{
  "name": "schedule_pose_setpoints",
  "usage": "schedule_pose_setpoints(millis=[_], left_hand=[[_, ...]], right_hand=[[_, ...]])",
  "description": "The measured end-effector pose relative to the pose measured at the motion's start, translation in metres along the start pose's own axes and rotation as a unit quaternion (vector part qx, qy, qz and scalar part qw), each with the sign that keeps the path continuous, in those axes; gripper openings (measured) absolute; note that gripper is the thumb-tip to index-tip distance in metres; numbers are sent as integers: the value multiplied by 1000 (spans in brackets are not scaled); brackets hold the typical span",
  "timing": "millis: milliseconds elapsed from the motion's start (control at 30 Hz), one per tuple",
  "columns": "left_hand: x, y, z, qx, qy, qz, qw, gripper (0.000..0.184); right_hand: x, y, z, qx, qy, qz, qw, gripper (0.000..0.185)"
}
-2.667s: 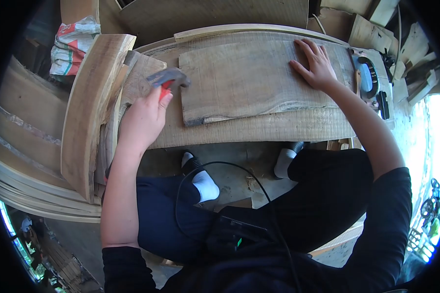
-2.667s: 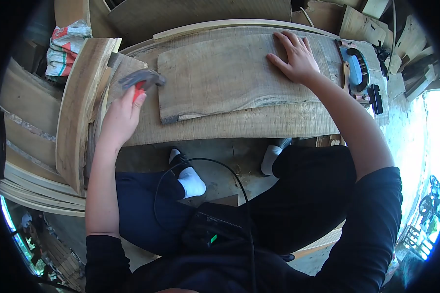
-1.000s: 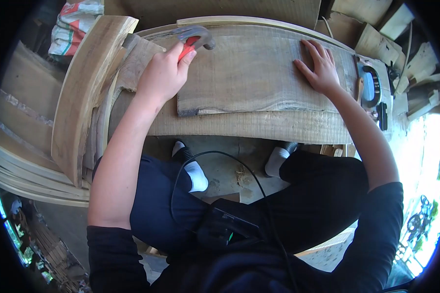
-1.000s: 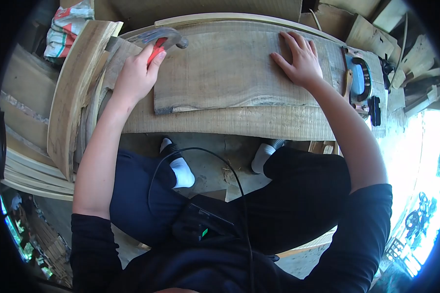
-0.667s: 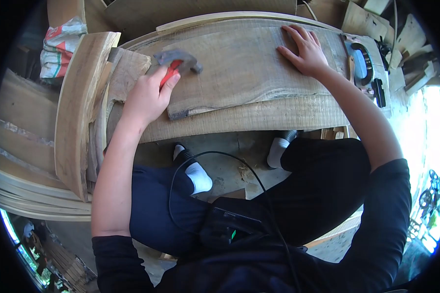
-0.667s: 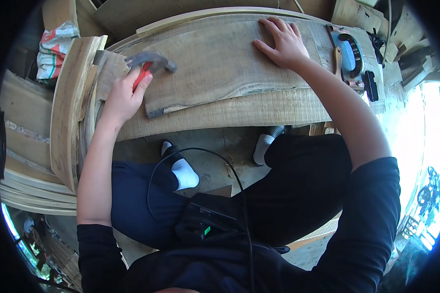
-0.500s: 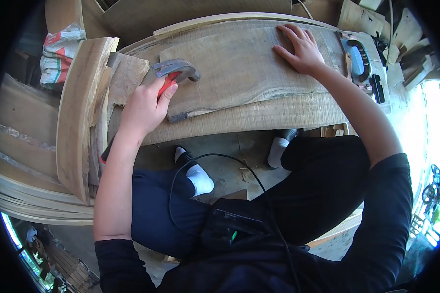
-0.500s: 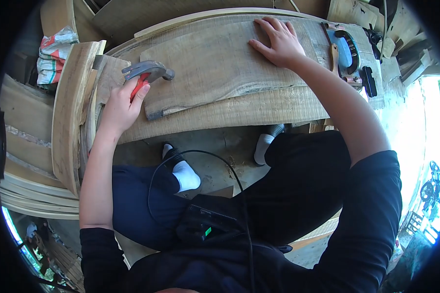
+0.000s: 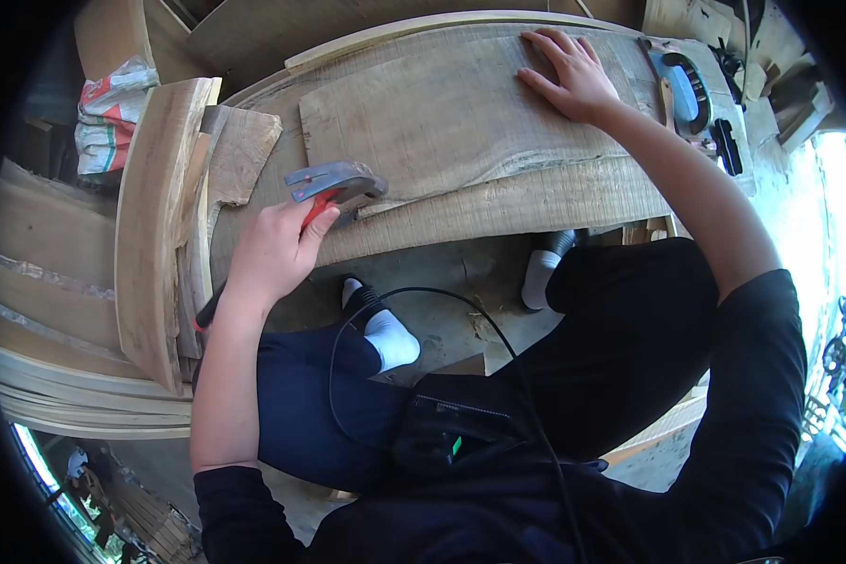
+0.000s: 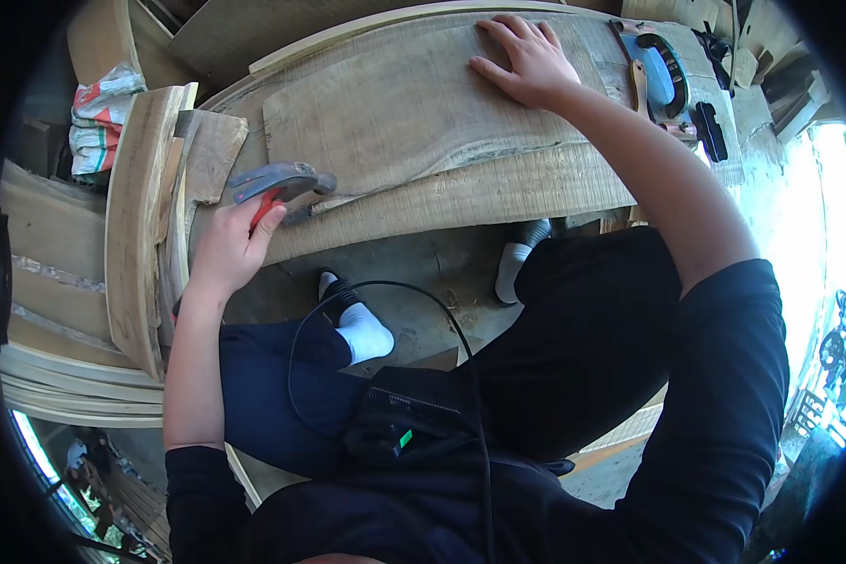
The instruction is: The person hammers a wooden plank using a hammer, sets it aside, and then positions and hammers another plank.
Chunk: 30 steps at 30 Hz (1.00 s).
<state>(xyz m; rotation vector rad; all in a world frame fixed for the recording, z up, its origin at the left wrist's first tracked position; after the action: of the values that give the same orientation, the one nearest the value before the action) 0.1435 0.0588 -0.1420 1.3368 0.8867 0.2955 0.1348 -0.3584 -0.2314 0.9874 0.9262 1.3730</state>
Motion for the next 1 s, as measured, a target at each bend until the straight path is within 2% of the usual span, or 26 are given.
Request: schedule_pose_setpoints(millis=[67,167,400,467,600,667,767,900,1000], left_hand=[[3,-9,0,35,35,-59,997,37],[-4,-6,2,18,8,-29,999,37],[-15,-14,9,17,18,-1,1000,37],[-15,-14,10,-43,-2,9,999,36],[-10,-18,23,-14,40,-13,999,37],[-6,-19,24,-47,11,35,998,37],[-12,-17,35,-64,17,-12,998,36],[-10,-19,43,-51,9,25,998,37],[-9,-15,48,-86,5,24,996,36]], right_hand=[[-1,-1,-1,-3,0,-6,1000,73],[2,1,2,0,-1,-11,1000,73],[2,-1,1,2,-5,-23,1000,71],[1,-2,1,-4,-1,-16,1000,70],[-5,-8,0,2,4,-13,1000,69],[-5,-8,1,9,-5,-11,1000,69],[-5,-6,0,2,4,-14,1000,69],[-4,-5,1,3,-5,-13,1000,69],[-5,-7,0,2,-4,-14,1000,69]])
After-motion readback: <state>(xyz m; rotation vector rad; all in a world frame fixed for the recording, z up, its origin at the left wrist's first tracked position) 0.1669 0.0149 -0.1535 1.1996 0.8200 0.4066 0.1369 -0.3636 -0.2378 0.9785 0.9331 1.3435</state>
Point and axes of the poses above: each hand's wrist, its own z-axis towards the middle knuckle, its own y-axis out of the back of the hand, x = y × z, the point moved 5 cm from there along z, towards the middle knuckle, and after that the axes turned 2 degrees about -x, right-handed, at the moved point
